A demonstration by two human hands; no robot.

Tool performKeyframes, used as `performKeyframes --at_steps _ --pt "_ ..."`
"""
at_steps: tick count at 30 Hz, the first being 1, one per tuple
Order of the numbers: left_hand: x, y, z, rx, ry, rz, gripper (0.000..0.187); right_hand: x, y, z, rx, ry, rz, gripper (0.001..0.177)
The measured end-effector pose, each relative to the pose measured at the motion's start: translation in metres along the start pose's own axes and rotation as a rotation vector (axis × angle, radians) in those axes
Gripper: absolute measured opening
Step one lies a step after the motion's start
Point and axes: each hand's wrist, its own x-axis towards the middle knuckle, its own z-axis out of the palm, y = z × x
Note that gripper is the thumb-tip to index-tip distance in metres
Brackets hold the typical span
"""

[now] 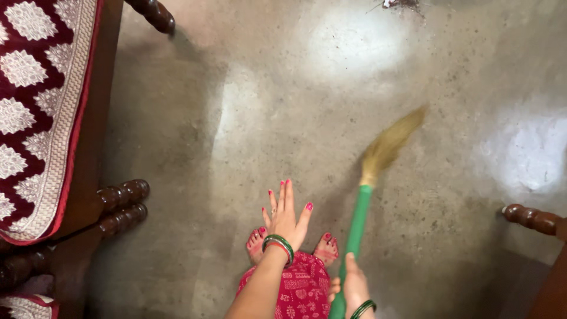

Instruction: The person sweeps the floor using a broom, moving trash and paper scraps across the room and under furniture.

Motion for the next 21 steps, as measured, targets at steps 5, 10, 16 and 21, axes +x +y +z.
performKeyframes --at_steps 5,10,16,21 --pt "0.008 0.002 0.007 -0.048 0.034 0.006 0.088 -0.006 0.021 0.031 -0.192 -0.107 -0.037 0.045" --pt "0.022 0.005 0.001 -0.099 0.106 0.036 0.086 0.011 -0.039 0.070 -0.301 -0.254 -0.137 0.051" --pt "0.024 0.002 -0.022 -0.112 0.145 0.045 0.085 0.024 -0.057 0.034 -0.753 -0.064 -0.613 0.049" --pt "0.016 -0.011 -0.027 -0.158 0.185 0.017 0.087 0.023 -0.025 -0.053 -1.346 -0.053 -0.746 0.051"
